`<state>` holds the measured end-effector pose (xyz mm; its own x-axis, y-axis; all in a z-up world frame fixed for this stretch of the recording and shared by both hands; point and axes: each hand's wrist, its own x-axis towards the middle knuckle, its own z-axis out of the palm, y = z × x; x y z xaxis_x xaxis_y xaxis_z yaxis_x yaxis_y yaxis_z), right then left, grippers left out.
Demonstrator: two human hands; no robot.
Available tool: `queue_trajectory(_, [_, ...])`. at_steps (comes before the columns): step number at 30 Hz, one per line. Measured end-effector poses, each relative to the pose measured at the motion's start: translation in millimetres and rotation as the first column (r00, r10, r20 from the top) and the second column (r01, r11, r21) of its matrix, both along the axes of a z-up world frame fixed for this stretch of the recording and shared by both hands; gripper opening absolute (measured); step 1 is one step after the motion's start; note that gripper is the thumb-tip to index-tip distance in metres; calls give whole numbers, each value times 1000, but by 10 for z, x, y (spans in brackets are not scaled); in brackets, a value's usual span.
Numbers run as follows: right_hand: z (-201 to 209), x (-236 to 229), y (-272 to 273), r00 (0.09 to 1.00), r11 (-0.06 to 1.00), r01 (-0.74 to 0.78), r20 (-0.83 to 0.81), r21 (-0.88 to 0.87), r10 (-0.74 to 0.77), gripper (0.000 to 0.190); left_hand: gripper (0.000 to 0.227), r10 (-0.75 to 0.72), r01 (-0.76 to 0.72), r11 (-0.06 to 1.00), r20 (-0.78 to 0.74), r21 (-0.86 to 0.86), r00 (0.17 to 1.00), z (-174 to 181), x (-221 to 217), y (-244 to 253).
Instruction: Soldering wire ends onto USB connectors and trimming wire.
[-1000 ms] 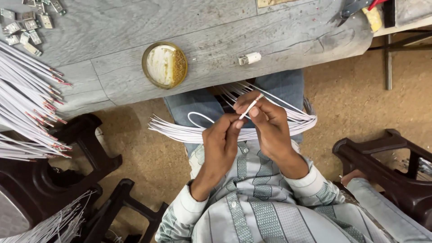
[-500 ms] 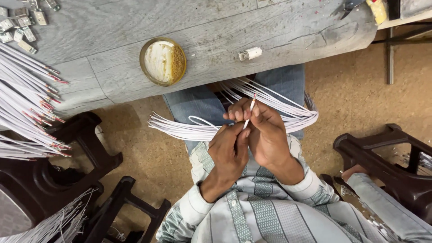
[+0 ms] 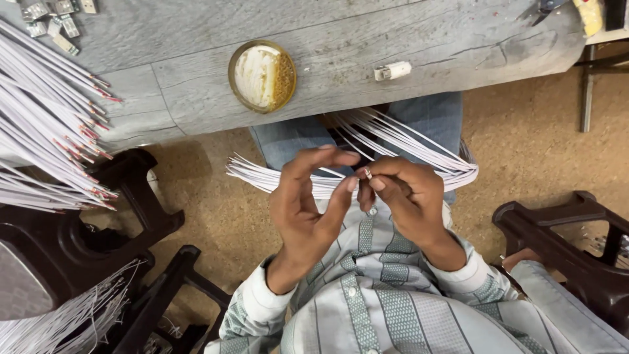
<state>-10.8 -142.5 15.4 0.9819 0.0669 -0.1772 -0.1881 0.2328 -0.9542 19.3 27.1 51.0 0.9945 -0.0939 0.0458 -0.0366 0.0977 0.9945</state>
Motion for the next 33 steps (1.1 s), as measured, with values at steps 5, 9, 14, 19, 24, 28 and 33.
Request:
queue_trajectory(5, [12,-15,-11,1000,998,-10,17,-54,11,16,41,-45,46,998,-38,45,998,-4,23,29])
queue_trajectory(9, [35,19,-11,998,995,-22,48,-100,27,17,39,-19,16,999,-70,-35,997,-7,43,44])
queue_trajectory(14, [45,65,3,994,984,-28,97,-178,46,15,33,1,-5,999,-97,-42,995,3,16,53])
queue_trajectory(19, [72,102,8,983,983,-35,170,-181,67,16,27,25,-29,999,-101,-42,995,1,-6,32])
queue_trajectory(24, [-51,-3,-4,998,998,-14,-57,63,18,15,18,34,-122,957,-317,-261,948,-21,2,-48])
queue_trajectory(28, [-57,22,22,996,962,30,-95,270,-4,12,20,64,-146,955,-304,-256,951,-108,-48,-105])
queue_trajectory(33, [-144,-27,-26,986,932,67,-169,357,-7,12,22,76,-83,992,77,91,994,-127,-34,-117])
